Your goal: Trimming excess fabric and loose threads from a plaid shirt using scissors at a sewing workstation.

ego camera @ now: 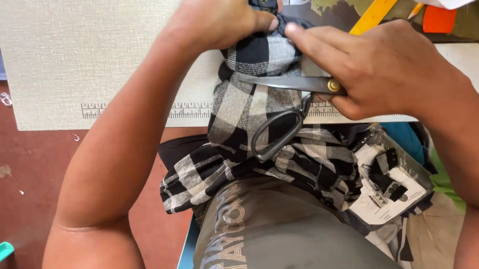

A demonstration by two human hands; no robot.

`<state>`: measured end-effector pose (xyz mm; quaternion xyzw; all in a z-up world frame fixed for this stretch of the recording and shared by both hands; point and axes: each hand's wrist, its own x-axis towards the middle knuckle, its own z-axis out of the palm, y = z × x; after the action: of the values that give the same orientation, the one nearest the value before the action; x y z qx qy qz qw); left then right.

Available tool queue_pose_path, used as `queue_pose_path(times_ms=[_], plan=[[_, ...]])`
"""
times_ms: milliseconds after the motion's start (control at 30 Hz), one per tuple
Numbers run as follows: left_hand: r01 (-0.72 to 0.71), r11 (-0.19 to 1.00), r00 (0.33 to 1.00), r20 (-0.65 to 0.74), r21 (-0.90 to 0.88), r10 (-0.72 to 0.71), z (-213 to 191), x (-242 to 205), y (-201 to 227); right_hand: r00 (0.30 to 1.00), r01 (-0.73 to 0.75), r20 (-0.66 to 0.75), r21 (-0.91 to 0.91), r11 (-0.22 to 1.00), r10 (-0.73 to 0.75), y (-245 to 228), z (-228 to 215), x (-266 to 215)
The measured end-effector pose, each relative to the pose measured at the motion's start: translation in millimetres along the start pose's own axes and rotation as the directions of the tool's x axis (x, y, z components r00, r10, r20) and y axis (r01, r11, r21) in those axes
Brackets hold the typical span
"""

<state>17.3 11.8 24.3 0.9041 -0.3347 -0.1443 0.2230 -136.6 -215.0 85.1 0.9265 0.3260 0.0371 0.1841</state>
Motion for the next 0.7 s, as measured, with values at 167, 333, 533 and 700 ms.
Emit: queue_pose_path(times_ms=[167, 333, 533, 700], plan=[[-0.254, 0.936, 0.967, -0.039, -0.245, 0.252, -7.1, -8.0, 10.5, 0.999, 0.022, 0.048, 0.03, 0.999, -0.023, 7.3, 3.3, 0.9], [-0.106, 0.989, 0.991, -0.096, -0.098, 0.097, 2.8, 8.7, 6.0, 0.998, 0.023, 0.066, -0.14, 0.99, -0.014, 28.3, 13.8, 5.0], [-0.453, 0.888, 0.866, -0.199, 0.077, 0.459, -17.0, -15.5, 17.2, 0.982, 0.176, -0.062, -0.019, 0.984, -0.177, 29.3, -2.3, 4.2], [-0.446, 0.689, 0.63, -0.347, 0.571, 0.695, -11.1, -30.7, 21.1, 0.963, 0.248, -0.081, -0.11, 0.963, -0.257, 30.7, 5.3, 3.2]])
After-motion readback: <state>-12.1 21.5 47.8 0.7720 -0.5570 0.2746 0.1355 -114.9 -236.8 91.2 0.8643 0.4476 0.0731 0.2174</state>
